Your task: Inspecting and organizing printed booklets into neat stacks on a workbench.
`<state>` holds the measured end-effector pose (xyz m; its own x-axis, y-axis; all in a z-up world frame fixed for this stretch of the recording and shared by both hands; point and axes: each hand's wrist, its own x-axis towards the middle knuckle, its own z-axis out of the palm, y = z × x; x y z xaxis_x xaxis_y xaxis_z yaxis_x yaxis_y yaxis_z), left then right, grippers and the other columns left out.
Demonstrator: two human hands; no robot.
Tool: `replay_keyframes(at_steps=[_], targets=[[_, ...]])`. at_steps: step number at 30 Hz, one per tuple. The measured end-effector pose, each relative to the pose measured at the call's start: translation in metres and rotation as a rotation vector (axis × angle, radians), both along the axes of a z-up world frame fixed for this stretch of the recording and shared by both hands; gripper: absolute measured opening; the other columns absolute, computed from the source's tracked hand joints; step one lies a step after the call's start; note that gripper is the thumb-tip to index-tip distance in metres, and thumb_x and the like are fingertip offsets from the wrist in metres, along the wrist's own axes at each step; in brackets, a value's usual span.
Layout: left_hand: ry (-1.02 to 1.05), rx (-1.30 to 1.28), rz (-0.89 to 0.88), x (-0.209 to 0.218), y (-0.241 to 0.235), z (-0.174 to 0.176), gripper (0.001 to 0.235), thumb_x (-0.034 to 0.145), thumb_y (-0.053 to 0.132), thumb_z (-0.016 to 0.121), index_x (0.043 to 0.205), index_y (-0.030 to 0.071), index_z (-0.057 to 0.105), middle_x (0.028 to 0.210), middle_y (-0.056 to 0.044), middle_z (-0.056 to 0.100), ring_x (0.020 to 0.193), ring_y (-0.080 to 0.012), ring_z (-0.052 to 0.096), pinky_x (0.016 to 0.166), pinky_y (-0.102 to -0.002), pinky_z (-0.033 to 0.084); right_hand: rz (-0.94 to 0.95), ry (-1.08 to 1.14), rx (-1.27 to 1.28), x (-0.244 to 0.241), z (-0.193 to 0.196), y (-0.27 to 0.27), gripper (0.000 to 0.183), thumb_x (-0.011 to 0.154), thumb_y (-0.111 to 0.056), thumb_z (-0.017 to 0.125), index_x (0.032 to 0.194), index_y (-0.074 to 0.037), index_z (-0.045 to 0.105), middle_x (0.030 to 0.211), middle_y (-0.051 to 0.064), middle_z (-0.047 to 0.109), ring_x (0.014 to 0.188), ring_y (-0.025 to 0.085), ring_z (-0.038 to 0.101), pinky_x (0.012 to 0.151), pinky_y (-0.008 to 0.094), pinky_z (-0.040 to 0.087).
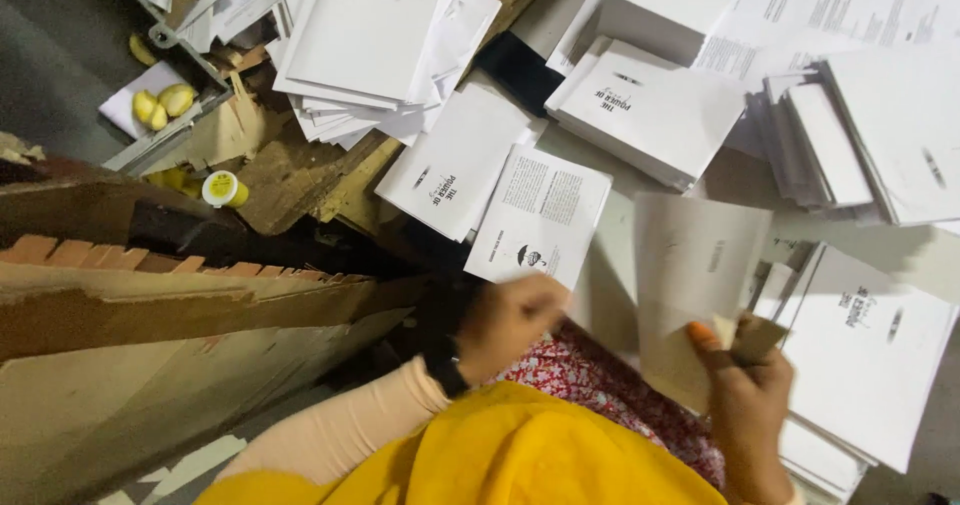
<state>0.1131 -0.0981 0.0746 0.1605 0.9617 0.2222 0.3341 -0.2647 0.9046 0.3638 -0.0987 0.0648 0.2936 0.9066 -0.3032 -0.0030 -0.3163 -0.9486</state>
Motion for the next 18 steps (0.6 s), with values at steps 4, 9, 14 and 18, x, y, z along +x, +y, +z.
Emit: replay_keyframes(at_steps=[4, 9, 14, 18], targets=[[0.348, -0.006, 0.467, -0.061, 0.007, -0.047, 0.014, 0.085, 0.012, 0.067, 0.096, 0.009, 0.059, 0.097, -0.008, 0.058, 0.079, -0.0204, 0.059, 0.065, -0.031, 0.051, -0.009, -0.029, 0.053, 0.015, 0.021, 0.001, 0.037, 0.085, -0.005, 0.065, 0.121, -0.002, 0.058, 0.103, 0.011, 0.065, 0.089, 0.018, 0.060, 0.086, 0.031, 0.053], [-0.453, -0.732, 0.550, -0.077, 0.015, -0.079, 0.037, 0.081, 0.026, 0.070, 0.108, 0.003, 0.059, 0.097, -0.011, 0.064, 0.086, -0.0188, 0.066, 0.072, -0.032, 0.061, -0.006, -0.036, 0.140, 0.023, 0.026, 0.006, 0.064, 0.087, -0.004, 0.060, 0.149, -0.012, 0.045, 0.069, -0.008, 0.046, 0.074, 0.003, 0.048, 0.077, 0.021, 0.045], [-0.628, -0.737, 0.527, -0.058, 0.024, -0.067, 0.022, 0.083, 0.015, 0.070, 0.096, 0.003, 0.057, 0.091, -0.011, 0.065, 0.083, -0.0181, 0.065, 0.067, -0.032, 0.060, 0.006, -0.093, -0.084, 0.001, 0.035, 0.015, 0.077, 0.079, 0.003, 0.062, 0.151, -0.010, 0.037, 0.111, 0.020, 0.062, 0.088, 0.030, 0.059, 0.074, 0.042, 0.051], [-0.564, -0.738, 0.374, -0.051, 0.023, -0.049, 0.033, 0.082, 0.010, 0.064, 0.114, 0.009, 0.061, 0.107, -0.008, 0.070, 0.090, -0.0155, 0.065, 0.061, -0.025, 0.056, 0.046, -0.285, -0.173, -0.003, 0.035, 0.015, 0.067, 0.076, -0.003, 0.068, 0.140, -0.009, 0.048, 0.113, 0.013, 0.064, 0.094, 0.024, 0.059, 0.078, 0.037, 0.050]])
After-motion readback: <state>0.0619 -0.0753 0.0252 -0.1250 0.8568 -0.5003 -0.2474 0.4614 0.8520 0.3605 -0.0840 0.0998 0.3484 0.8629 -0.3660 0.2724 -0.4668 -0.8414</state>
